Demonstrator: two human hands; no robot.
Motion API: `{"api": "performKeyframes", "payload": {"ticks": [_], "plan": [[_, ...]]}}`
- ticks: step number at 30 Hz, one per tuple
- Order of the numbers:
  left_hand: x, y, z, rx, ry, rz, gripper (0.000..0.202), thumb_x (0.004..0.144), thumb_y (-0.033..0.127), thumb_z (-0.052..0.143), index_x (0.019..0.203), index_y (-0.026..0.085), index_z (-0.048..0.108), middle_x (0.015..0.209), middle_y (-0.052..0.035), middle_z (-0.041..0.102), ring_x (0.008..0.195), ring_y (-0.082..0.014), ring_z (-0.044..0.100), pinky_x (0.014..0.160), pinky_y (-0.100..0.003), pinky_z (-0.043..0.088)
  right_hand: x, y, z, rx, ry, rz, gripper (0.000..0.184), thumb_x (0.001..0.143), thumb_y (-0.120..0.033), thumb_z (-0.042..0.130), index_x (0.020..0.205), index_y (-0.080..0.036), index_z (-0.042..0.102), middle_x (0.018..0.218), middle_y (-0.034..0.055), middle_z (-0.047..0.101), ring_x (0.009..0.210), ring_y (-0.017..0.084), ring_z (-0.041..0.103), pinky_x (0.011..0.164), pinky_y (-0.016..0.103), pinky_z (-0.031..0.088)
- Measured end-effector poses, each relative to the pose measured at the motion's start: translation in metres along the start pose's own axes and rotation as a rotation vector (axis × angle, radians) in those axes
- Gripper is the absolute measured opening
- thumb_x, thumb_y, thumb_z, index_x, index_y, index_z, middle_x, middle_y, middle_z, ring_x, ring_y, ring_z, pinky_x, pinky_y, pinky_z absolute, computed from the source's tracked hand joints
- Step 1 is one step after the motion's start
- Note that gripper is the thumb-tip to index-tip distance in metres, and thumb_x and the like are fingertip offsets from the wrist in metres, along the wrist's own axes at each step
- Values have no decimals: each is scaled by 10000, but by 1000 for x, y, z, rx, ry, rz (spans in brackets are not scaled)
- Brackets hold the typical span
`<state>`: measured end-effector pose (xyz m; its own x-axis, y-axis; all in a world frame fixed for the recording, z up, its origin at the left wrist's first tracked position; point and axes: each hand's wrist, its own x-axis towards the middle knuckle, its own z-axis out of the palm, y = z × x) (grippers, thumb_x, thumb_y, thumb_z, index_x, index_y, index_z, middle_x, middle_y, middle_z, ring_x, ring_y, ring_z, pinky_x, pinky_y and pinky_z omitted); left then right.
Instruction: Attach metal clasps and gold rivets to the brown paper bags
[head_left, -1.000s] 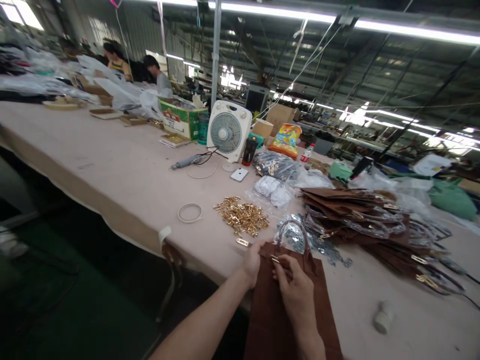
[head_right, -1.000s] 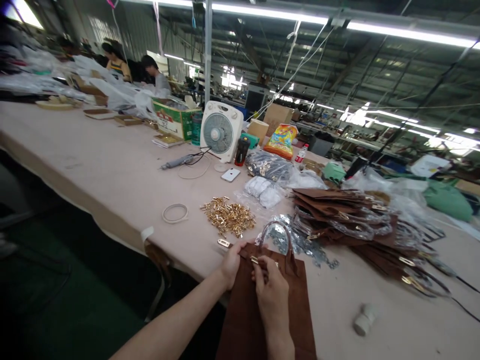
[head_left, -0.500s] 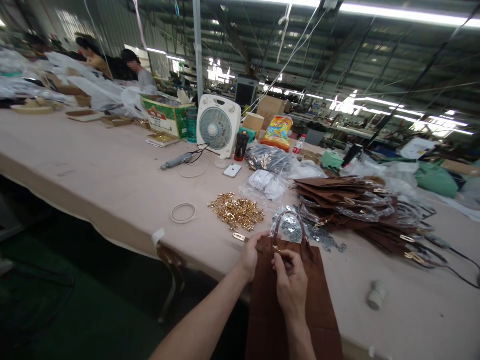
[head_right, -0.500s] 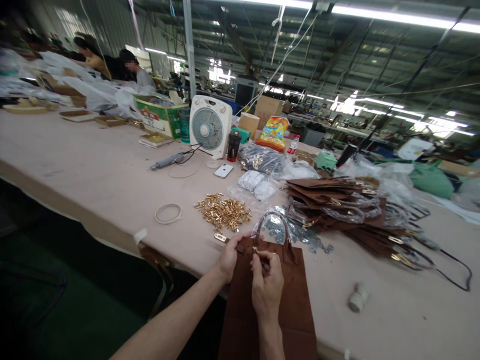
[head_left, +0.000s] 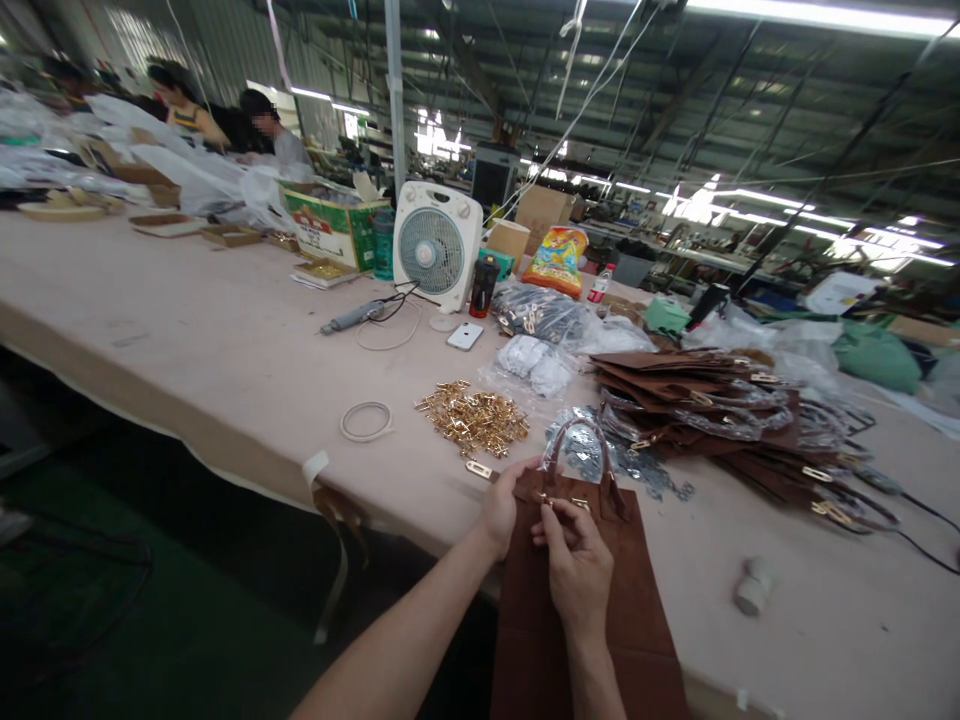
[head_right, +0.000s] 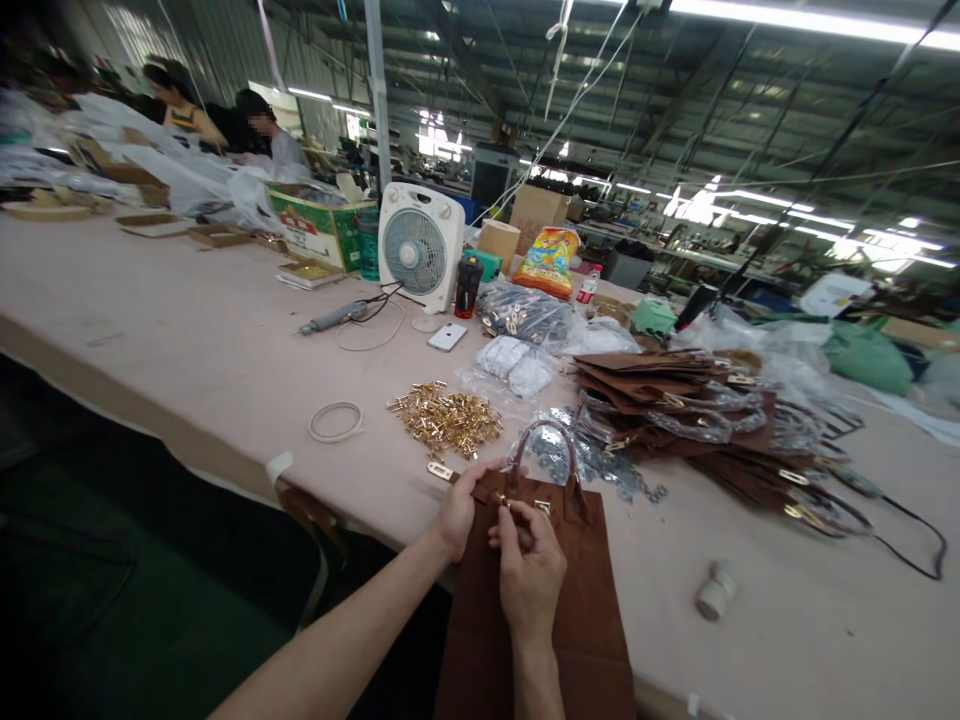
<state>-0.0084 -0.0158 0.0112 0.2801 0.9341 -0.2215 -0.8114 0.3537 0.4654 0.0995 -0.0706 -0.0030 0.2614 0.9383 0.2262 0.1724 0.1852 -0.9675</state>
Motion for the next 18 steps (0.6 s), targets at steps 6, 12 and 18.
{"api": "performKeyframes", "payload": {"ticks": [6, 12, 18], "plan": [[1, -2, -1, 14, -25, 30, 493, 856, 430, 637, 1245, 140, 723, 1174, -128, 768, 611, -158, 649, 494, -243, 474, 0, 4, 3, 5, 28, 0, 388, 901, -510, 764, 1092, -177, 705, 937, 76, 743, 742, 208, 747, 703, 304, 637], [4, -4, -5, 88, 1, 106, 483, 854, 437, 643, 1212, 131, 752, 1131, -114, 784, 933, -246, 722, 663, -263, 537, 0, 4, 6, -63, 6, -66, 400, 938, -502, 721, 1185, -189, 688, 896, 56, 709, 705, 185, 708, 676, 292, 606], [3, -8, -10, 212, 83, 178, 484, 871, 479, 630, 1163, 121, 773, 1013, -101, 799, 856, -250, 720, 740, -315, 545, 3, 7, 7, -121, 2, -68, 451, 923, -539, 715, 1183, -170, 732, 866, 67, 713, 669, 186, 690, 620, 290, 593]]}}
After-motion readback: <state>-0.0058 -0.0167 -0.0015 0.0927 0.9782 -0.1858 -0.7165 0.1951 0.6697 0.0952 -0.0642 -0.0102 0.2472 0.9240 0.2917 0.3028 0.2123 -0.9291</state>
